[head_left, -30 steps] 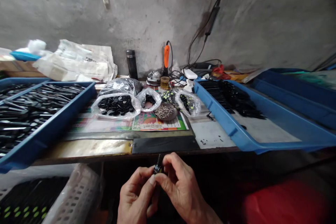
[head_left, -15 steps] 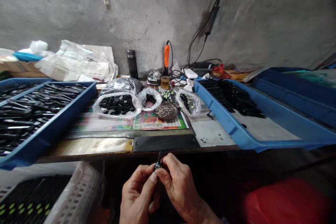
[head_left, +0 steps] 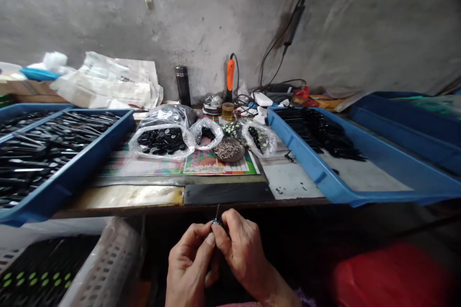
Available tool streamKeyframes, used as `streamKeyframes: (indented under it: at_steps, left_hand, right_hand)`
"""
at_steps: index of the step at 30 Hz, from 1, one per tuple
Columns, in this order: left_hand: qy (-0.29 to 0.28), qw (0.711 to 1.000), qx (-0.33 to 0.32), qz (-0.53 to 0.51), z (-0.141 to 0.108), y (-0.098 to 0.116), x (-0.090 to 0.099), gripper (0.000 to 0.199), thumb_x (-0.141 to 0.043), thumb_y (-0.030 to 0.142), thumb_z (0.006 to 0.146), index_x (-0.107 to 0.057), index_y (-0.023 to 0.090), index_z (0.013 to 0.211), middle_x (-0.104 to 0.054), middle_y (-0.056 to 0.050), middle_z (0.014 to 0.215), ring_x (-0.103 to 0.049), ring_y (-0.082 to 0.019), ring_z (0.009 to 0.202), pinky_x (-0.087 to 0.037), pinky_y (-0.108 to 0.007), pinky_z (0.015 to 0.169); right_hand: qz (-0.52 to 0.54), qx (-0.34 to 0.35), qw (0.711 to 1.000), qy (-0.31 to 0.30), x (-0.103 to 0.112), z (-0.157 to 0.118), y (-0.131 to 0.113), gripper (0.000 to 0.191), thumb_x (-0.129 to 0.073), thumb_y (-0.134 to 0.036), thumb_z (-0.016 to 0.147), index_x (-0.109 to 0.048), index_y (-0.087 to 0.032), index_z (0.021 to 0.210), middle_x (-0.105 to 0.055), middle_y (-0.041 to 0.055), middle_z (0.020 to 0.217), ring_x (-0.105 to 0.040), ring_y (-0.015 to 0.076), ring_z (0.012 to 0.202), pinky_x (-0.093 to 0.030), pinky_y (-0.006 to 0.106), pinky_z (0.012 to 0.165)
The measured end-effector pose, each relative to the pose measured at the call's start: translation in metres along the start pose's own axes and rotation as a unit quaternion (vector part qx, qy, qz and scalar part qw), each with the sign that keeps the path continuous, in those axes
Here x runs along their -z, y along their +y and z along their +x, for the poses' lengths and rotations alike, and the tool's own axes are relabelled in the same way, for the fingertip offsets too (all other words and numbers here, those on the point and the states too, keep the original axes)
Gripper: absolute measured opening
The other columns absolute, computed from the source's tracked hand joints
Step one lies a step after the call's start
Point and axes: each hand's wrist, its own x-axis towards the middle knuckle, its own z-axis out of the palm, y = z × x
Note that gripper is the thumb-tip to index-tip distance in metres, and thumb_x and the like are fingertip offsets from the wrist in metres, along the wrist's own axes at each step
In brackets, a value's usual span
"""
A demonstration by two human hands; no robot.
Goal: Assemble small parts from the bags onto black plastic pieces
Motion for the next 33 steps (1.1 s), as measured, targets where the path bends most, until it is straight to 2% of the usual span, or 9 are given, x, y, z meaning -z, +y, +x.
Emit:
streamKeyframes:
  at_steps: [3, 8, 17, 27, 33]
  left_hand:
    - [-0.002, 1.000, -0.001, -0.002, 0.000, 0.000, 0.001, 0.035, -0.083, 0.047, 0.069, -0.069, 0.016, 0.078, -0.048, 0.006, 0.054, -0.035, -0.003, 0.042, -0.027, -0.013, 0.038]
    - [-0.016, 1.000, 0.018, -0.003, 0.003, -0.003, 0.008, 0.036, -0.084, 0.047, 0.069, -0.068, 0.018, 0.083, -0.050, 0.006, 0.055, -0.037, -0.004, 0.042, -0.028, -0.013, 0.038]
    - [-0.044, 0.999, 0.020, -0.003, 0.004, -0.008, 0.012, 0.035, -0.081, 0.049, 0.072, -0.067, 0.019, 0.083, -0.046, 0.008, 0.048, -0.034, -0.003, 0.038, -0.026, -0.013, 0.037]
    - [-0.028, 0.999, 0.011, 0.015, 0.003, -0.007, 0.008, 0.039, -0.081, 0.051, 0.071, -0.070, 0.016, 0.082, -0.045, 0.007, 0.051, -0.035, -0.003, 0.041, -0.027, -0.013, 0.037]
    - [-0.027, 0.999, 0.021, -0.013, 0.003, -0.002, 0.007, 0.038, -0.083, 0.048, 0.069, -0.067, 0.017, 0.085, -0.049, 0.007, 0.051, -0.037, -0.003, 0.039, -0.027, -0.013, 0.036]
  right_hand:
    - [0.016, -0.024, 1.000, -0.013, 0.000, -0.001, 0.000, 0.043, -0.029, -0.042, 0.109, -0.044, -0.020, 0.074, -0.050, -0.0028, 0.059, -0.054, 0.0124, 0.049, -0.035, 0.025, 0.050]
    - [0.069, -0.025, 0.997, -0.040, 0.007, -0.002, 0.001, 0.044, -0.032, -0.051, 0.107, -0.051, -0.018, 0.085, -0.058, 0.0009, 0.070, -0.061, 0.0144, 0.059, -0.041, 0.024, 0.054]
    - [0.027, 0.009, 0.999, -0.016, 0.005, -0.003, 0.001, 0.037, -0.035, -0.037, 0.107, -0.049, -0.018, 0.078, -0.052, -0.0014, 0.064, -0.054, 0.0120, 0.052, -0.037, 0.024, 0.052]
    - [0.099, -0.082, 0.991, -0.028, -0.003, -0.007, 0.001, 0.034, -0.042, -0.035, 0.102, -0.043, -0.021, 0.070, -0.047, -0.0044, 0.058, -0.050, 0.0107, 0.049, -0.035, 0.022, 0.050]
    - [0.153, -0.113, 0.979, -0.068, 0.001, -0.007, 0.001, 0.044, -0.036, -0.050, 0.104, -0.055, -0.019, 0.080, -0.059, -0.0008, 0.066, -0.059, 0.0136, 0.056, -0.042, 0.022, 0.053]
